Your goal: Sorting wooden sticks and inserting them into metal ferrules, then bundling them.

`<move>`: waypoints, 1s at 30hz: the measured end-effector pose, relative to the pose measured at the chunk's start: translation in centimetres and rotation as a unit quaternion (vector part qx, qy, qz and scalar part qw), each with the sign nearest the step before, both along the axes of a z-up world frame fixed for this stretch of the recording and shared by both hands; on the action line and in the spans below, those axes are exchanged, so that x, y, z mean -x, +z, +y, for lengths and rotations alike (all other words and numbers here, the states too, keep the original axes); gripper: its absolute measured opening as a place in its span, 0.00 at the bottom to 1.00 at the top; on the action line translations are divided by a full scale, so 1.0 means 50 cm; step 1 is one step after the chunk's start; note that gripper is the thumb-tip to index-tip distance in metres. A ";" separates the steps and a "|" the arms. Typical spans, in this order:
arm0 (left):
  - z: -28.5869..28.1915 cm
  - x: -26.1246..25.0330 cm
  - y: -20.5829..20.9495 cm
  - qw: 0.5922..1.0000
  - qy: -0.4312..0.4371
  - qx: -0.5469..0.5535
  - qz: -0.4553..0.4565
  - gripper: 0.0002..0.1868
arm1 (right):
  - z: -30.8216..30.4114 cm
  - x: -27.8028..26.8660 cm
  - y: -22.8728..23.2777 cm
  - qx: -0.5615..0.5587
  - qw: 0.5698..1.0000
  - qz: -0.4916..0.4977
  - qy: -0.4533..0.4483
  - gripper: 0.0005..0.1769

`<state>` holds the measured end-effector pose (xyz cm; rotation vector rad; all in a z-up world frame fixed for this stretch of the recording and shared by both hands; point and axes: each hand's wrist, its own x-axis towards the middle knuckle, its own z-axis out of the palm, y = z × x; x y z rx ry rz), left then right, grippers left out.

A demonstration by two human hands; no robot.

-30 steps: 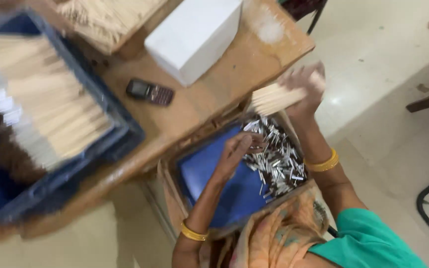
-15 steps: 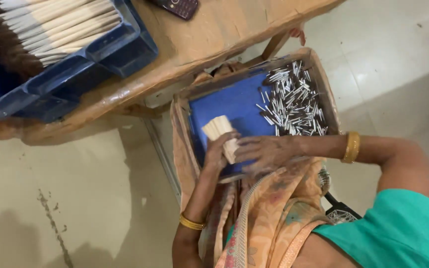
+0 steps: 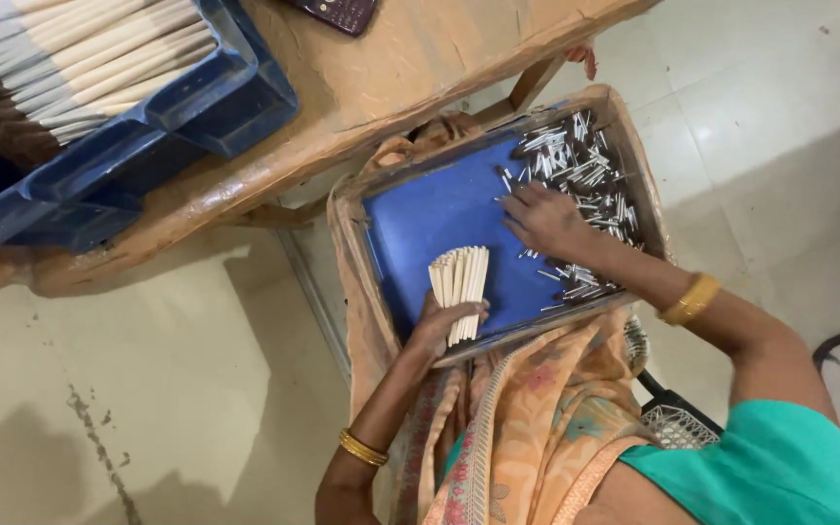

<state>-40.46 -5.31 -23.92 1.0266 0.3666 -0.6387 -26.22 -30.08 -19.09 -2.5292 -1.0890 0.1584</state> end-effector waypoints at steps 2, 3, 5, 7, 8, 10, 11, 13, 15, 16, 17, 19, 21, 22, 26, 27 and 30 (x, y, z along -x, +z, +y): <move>0.005 -0.004 0.023 1.000 0.023 0.008 -0.005 0.21 | 0.038 -0.014 -0.045 0.005 0.997 -0.051 -0.064 0.16; 0.008 -0.009 0.038 0.999 0.045 0.005 -0.013 0.21 | 0.051 -0.026 -0.065 0.123 0.986 -0.107 -0.027 0.14; 0.016 -0.016 0.053 0.997 0.069 0.000 -0.021 0.21 | 0.067 -0.041 -0.066 0.237 0.958 -0.163 0.013 0.13; 0.022 -0.019 0.051 0.994 0.106 -0.009 -0.025 0.20 | 0.070 -0.050 -0.026 0.136 0.970 -0.195 0.057 0.09; 0.021 -0.019 0.054 0.993 0.113 -0.008 -0.024 0.20 | 0.068 -0.050 -0.006 0.136 0.969 -0.195 0.064 0.09; 0.022 -0.024 0.062 0.991 0.131 0.000 -0.036 0.20 | 0.061 -0.049 0.034 0.036 0.984 -0.177 -0.005 0.04; 0.021 -0.030 0.072 0.991 0.130 -0.001 -0.036 0.20 | 0.062 -0.041 0.046 0.035 0.983 -0.177 -0.006 0.04; 0.016 -0.039 0.092 0.990 0.128 0.025 -0.052 0.21 | 0.059 -0.021 0.070 -0.147 0.979 -0.024 -0.142 0.08; 0.007 -0.041 0.097 0.991 0.120 0.034 -0.053 0.22 | 0.047 -0.002 0.051 -0.255 0.938 0.146 -0.181 0.07; 0.003 -0.042 0.101 0.991 0.117 0.043 -0.056 0.22 | 0.042 0.008 0.042 -0.353 0.859 0.309 -0.207 0.06; 0.000 -0.041 0.105 0.991 0.115 0.044 -0.055 0.22 | 0.041 0.012 0.039 -0.353 0.858 0.308 -0.209 0.06; -0.004 -0.040 0.112 0.992 0.098 0.048 -0.058 0.24 | 0.040 0.020 0.031 -0.489 0.696 0.482 -0.209 0.08; -0.002 -0.041 0.112 0.993 0.081 0.054 -0.060 0.23 | 0.040 0.018 0.040 -0.493 0.668 0.517 -0.207 0.09; 0.000 -0.040 0.113 0.994 0.065 0.058 -0.061 0.23 | 0.042 0.019 0.045 -0.495 0.639 0.552 -0.204 0.10; 0.000 -0.038 0.106 0.995 0.042 0.077 -0.047 0.23 | 0.031 0.015 0.058 -0.486 0.644 0.562 -0.182 0.10; -0.002 -0.038 0.110 0.995 0.040 0.081 -0.037 0.24 | 0.027 0.016 0.060 -0.471 0.664 0.557 -0.167 0.10; -0.011 -0.049 0.147 0.996 0.036 0.070 -0.040 0.25 | 0.019 0.024 0.057 -0.438 0.716 0.530 -0.121 0.09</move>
